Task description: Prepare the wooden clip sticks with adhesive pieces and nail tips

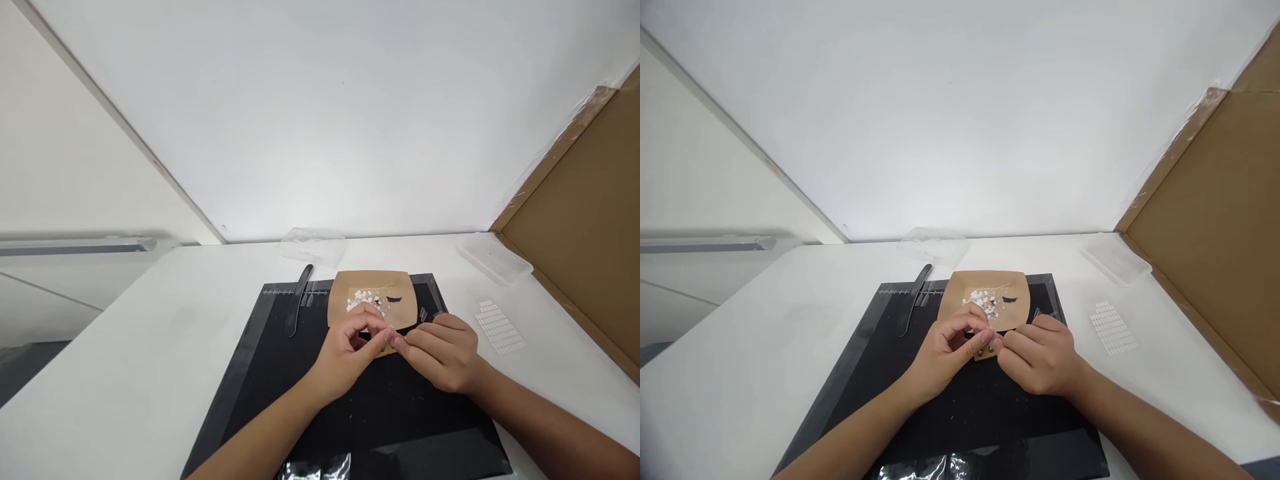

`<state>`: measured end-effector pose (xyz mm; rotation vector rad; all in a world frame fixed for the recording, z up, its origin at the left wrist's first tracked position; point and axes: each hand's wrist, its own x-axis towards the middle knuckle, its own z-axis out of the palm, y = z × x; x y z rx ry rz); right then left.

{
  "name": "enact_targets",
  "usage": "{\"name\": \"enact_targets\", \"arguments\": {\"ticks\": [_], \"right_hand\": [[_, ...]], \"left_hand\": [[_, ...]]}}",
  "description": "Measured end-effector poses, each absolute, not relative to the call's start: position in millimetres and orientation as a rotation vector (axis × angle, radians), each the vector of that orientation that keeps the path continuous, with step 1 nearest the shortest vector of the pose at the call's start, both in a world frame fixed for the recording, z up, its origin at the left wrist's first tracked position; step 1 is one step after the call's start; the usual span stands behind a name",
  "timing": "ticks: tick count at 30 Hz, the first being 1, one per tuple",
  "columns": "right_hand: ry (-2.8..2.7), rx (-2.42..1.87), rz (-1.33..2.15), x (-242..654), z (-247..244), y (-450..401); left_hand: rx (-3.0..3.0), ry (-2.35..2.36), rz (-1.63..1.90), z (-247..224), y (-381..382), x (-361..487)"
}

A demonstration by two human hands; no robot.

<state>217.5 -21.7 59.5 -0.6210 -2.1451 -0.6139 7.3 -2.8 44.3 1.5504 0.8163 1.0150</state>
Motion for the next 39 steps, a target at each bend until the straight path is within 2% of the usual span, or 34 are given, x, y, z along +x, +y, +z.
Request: {"name": "enact_targets", "arguments": {"ticks": [19,26,39], "right_hand": [[-2.093,-0.791,-0.257,222.6,44.3,-16.2],[-2.163,-0.712,-0.185,225.8,42.4,-13.8],[-1.882,-0.665,0.08,210.6,48.9,-20.5]], "left_hand": [[1.794,0.717,0.917,49.1,-2.7,0.1],[1.83,0.684,0.841,51.8,-1.5,-1.3],[1.157,0.54,0.794,37.8,-2.0,3.8]]}}
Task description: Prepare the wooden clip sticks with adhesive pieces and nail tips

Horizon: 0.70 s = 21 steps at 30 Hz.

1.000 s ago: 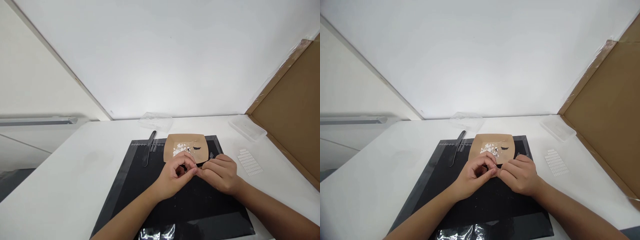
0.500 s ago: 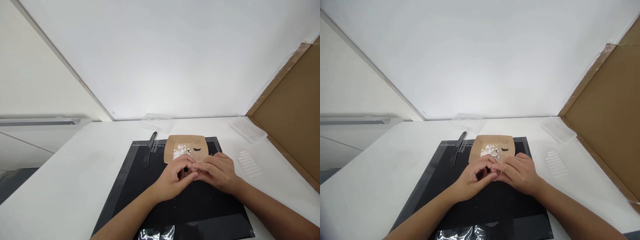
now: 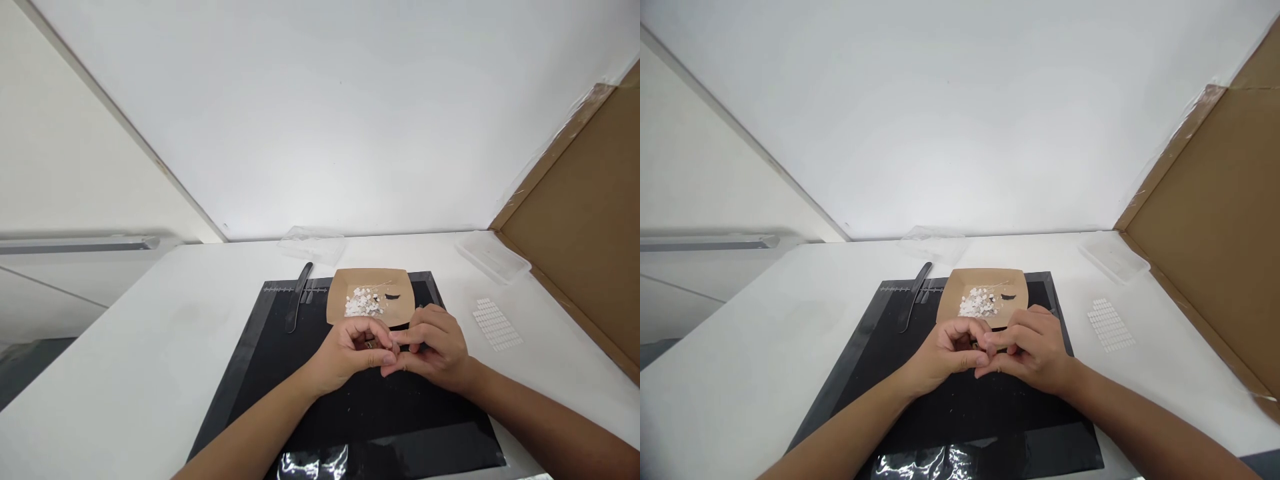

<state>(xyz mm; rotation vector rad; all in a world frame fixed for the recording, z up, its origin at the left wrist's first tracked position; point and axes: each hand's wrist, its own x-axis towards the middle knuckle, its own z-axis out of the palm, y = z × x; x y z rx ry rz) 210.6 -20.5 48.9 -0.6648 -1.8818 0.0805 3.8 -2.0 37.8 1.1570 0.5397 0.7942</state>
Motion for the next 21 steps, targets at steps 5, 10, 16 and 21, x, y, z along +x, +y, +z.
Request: {"name": "enact_targets", "arguments": {"ticks": [5,10,16,21], "right_hand": [[-1.861,-0.643,0.173,207.8,50.1,-23.6],[-1.817,-0.567,0.382,205.0,48.9,-26.0],[-1.774,-0.525,0.61,205.6,37.9,-27.6],[-1.825,-0.488,0.533,208.3,36.1,-28.9]], "left_hand": [[1.055,0.528,0.735,38.1,-4.6,5.0],[1.025,0.488,0.745,40.4,-9.2,7.7],[1.075,0.448,0.737,44.9,-11.0,8.6],[1.142,0.39,0.72,47.4,-9.3,4.9]]}}
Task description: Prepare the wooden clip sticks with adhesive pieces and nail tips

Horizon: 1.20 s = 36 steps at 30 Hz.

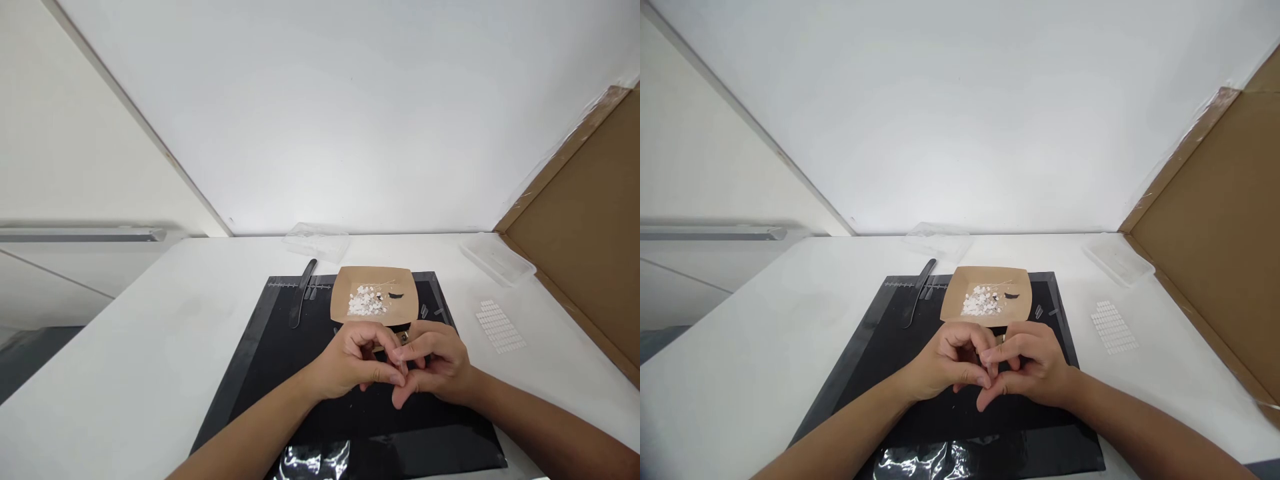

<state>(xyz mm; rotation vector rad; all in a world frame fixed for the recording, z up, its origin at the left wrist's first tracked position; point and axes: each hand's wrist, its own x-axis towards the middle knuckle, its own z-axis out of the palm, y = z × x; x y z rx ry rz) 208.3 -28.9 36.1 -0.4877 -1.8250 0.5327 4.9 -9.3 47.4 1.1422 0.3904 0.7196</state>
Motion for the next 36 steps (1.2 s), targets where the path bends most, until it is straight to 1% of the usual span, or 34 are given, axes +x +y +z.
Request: {"name": "enact_targets", "arguments": {"ticks": [4,11,18,26,36], "right_hand": [[-1.881,-0.483,0.443,208.2,38.4,-31.5],[-1.822,-0.451,0.463,206.0,45.5,-29.9],[-1.901,-0.474,0.469,212.6,50.1,-22.7],[-1.984,-0.51,0.228,220.6,49.7,-12.1],[-1.946,-0.522,0.298,219.1,42.6,-12.0]], "left_hand": [[1.169,0.358,0.677,50.3,-9.1,2.4],[1.166,0.337,0.732,48.5,-13.2,3.9],[1.229,0.363,0.768,48.8,-12.5,2.5],[1.287,0.52,0.812,42.6,-9.0,2.9],[1.295,0.625,0.831,44.6,-12.4,4.7]]}}
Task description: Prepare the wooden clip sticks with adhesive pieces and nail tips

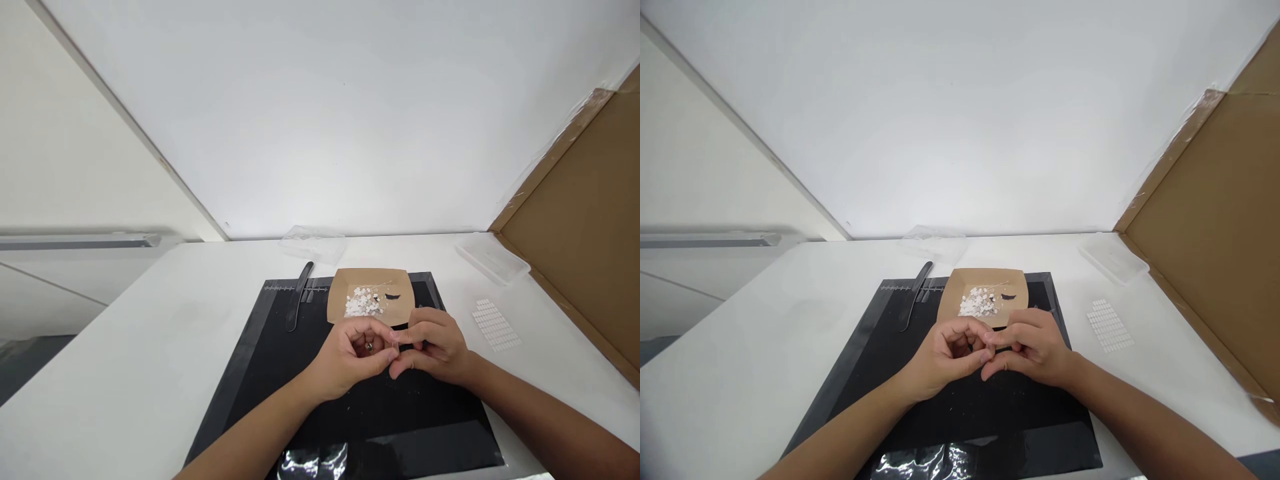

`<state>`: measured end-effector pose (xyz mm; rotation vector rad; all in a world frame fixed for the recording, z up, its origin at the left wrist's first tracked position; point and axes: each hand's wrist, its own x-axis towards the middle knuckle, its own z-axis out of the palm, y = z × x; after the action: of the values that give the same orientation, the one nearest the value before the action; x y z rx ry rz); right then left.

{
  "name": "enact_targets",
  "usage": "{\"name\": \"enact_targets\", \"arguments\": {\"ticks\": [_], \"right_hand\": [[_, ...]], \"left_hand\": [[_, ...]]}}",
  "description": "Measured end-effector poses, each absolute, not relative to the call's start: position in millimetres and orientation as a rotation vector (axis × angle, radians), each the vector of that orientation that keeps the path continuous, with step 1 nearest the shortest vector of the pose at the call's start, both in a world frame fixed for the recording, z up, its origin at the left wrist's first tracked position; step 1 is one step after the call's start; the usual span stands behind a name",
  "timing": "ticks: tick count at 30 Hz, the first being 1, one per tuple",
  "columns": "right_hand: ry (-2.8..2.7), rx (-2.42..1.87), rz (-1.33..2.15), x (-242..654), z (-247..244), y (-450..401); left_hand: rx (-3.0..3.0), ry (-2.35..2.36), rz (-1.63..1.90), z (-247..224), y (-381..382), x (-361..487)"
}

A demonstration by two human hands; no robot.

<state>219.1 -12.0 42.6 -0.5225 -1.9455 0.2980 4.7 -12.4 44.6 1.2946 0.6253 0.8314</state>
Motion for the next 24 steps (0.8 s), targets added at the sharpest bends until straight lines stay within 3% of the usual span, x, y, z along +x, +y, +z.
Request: {"name": "enact_targets", "arguments": {"ticks": [12,24], "right_hand": [[-1.984,-0.566,0.276,222.0,43.2,-11.2],[-1.84,-0.819,0.713,215.5,43.5,-16.3]], "left_hand": [[1.371,0.649,0.944,36.5,-7.8,6.3],[1.509,0.819,1.163,36.7,-5.9,7.2]]}}
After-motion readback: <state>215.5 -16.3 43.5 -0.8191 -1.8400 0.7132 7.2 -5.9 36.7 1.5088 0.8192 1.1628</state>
